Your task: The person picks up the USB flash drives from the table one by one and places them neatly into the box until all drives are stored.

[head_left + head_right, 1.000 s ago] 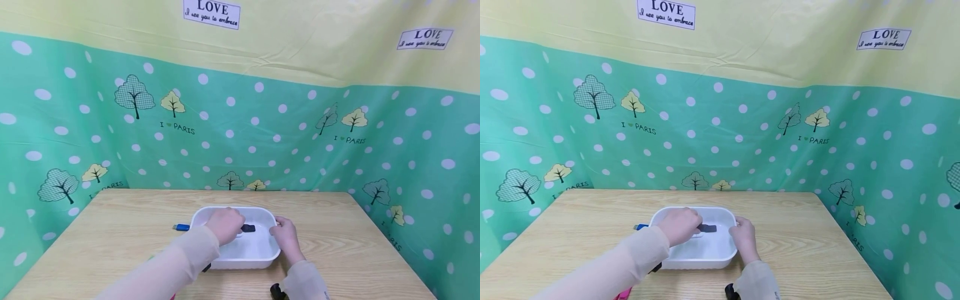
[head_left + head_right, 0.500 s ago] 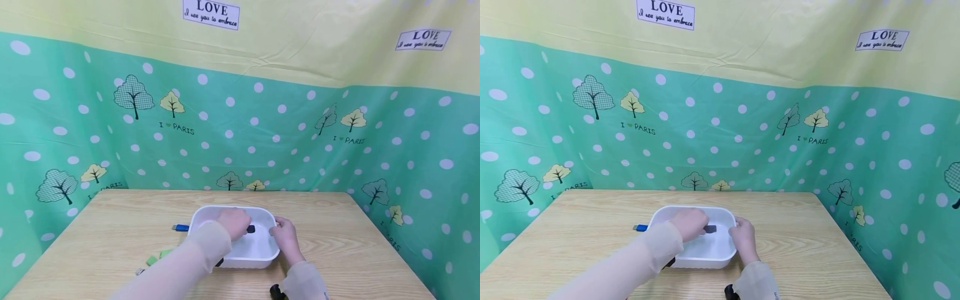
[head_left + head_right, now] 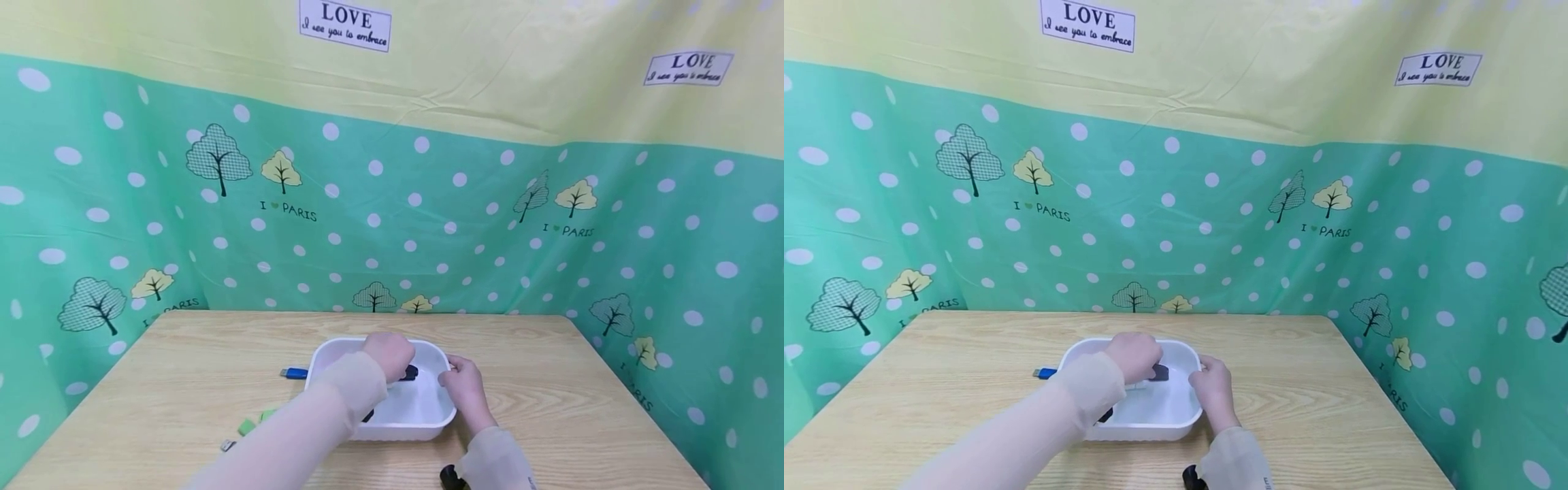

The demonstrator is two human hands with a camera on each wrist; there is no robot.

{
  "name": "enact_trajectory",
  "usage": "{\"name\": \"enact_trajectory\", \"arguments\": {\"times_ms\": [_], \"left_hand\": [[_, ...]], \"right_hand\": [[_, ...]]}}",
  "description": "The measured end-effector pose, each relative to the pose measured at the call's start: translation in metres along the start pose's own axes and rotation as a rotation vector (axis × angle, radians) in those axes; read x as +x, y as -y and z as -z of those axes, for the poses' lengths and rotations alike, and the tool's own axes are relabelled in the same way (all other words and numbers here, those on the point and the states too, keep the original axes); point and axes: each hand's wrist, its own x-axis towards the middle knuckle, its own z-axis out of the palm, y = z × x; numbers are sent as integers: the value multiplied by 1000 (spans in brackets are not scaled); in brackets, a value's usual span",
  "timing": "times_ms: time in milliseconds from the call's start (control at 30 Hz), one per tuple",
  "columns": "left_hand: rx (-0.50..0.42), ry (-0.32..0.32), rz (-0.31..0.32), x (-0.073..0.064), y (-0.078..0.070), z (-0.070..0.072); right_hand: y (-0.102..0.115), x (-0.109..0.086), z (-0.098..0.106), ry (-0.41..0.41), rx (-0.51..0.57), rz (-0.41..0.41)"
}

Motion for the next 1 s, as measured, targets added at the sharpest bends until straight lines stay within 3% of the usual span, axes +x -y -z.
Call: {"name": "enact_trajectory", "arguments": {"times_ms": [433,1000], "left_hand": [[31,-9,27,23,-2,-26],[-133,13,21,28,-8,-44]], "right_hand": [[1,-1,0,-9,-3,8],[1,0,-2,-16,10,15]]}}
